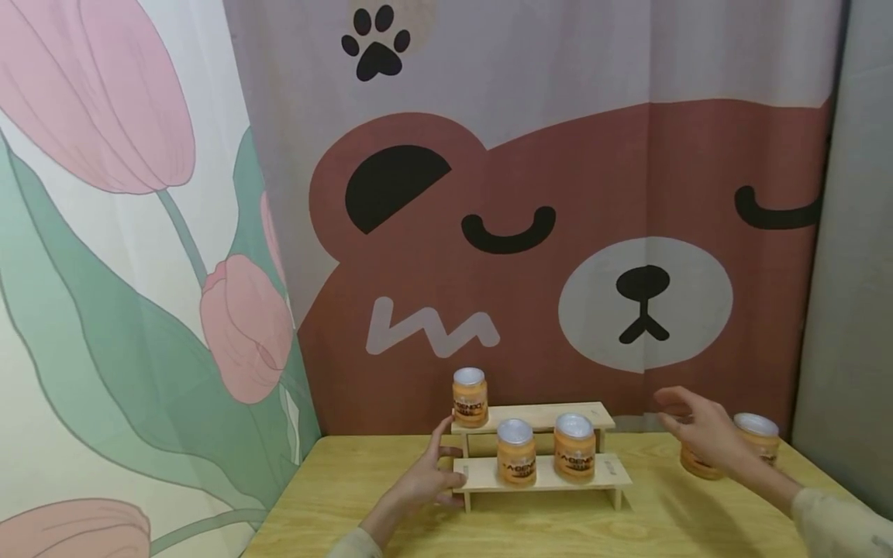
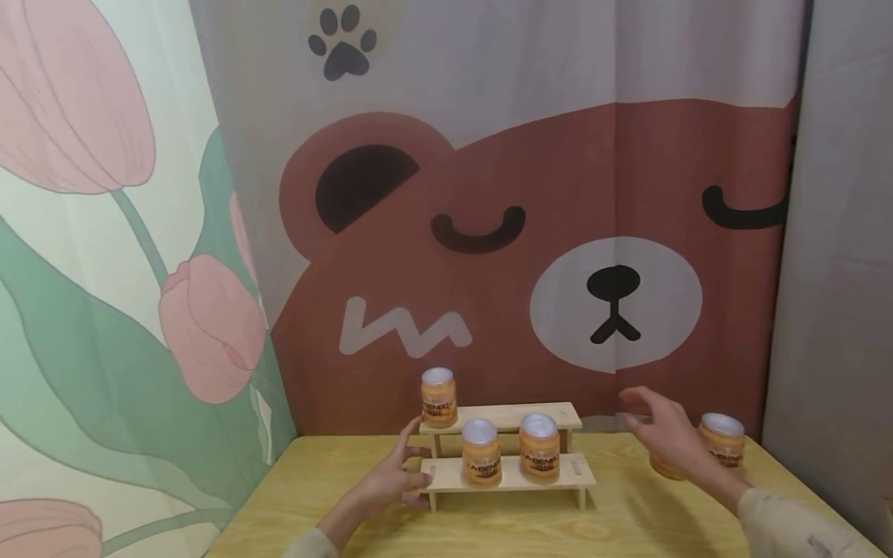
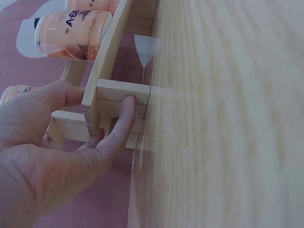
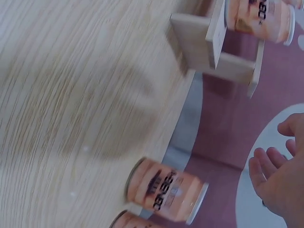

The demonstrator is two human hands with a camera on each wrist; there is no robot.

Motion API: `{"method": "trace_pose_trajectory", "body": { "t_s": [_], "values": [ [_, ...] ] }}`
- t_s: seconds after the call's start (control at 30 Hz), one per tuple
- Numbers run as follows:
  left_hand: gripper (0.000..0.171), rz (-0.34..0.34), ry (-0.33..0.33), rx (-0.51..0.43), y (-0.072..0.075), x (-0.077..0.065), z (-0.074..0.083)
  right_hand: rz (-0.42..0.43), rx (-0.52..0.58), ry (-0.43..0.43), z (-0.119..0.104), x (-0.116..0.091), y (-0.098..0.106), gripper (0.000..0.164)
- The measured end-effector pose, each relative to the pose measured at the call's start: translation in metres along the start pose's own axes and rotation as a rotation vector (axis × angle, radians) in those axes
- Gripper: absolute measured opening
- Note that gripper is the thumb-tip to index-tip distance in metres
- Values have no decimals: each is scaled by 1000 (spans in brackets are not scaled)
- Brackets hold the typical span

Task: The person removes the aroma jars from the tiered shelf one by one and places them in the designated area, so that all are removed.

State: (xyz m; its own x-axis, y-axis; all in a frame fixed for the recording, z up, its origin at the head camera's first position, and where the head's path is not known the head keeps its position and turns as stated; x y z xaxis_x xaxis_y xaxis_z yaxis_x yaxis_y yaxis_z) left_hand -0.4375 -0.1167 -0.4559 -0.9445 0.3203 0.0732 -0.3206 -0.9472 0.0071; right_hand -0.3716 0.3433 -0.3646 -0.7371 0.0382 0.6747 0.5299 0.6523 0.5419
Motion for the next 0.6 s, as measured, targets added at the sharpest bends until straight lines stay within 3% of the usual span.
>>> {"method": "trace_pose_trajectory", "body": {
  "t_s": [0.23, 0.6],
  "values": [
    [109, 7, -3, 12, 0, -2, -2, -1, 85, 13, -26, -3, -11, 30],
    [110, 21, -5, 15, -1, -1, -1, 75, 130, 91, -59, 1, -27, 27]
  ]
}}
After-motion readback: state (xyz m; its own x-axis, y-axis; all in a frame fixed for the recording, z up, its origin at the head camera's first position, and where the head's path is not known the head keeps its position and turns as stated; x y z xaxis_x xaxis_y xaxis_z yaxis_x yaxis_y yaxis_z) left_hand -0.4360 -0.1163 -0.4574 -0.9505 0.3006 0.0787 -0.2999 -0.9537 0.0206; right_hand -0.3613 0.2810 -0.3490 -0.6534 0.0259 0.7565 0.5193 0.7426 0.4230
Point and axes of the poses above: each hand's wrist, its own x-axis towards the middle knuckle, its own y-axis out of the back of the hand, z = x × y, the point moved 3 cm from there along x, towards the middle knuckle, and after that the axes turned 10 degrees about z, right-handed, at the moved point
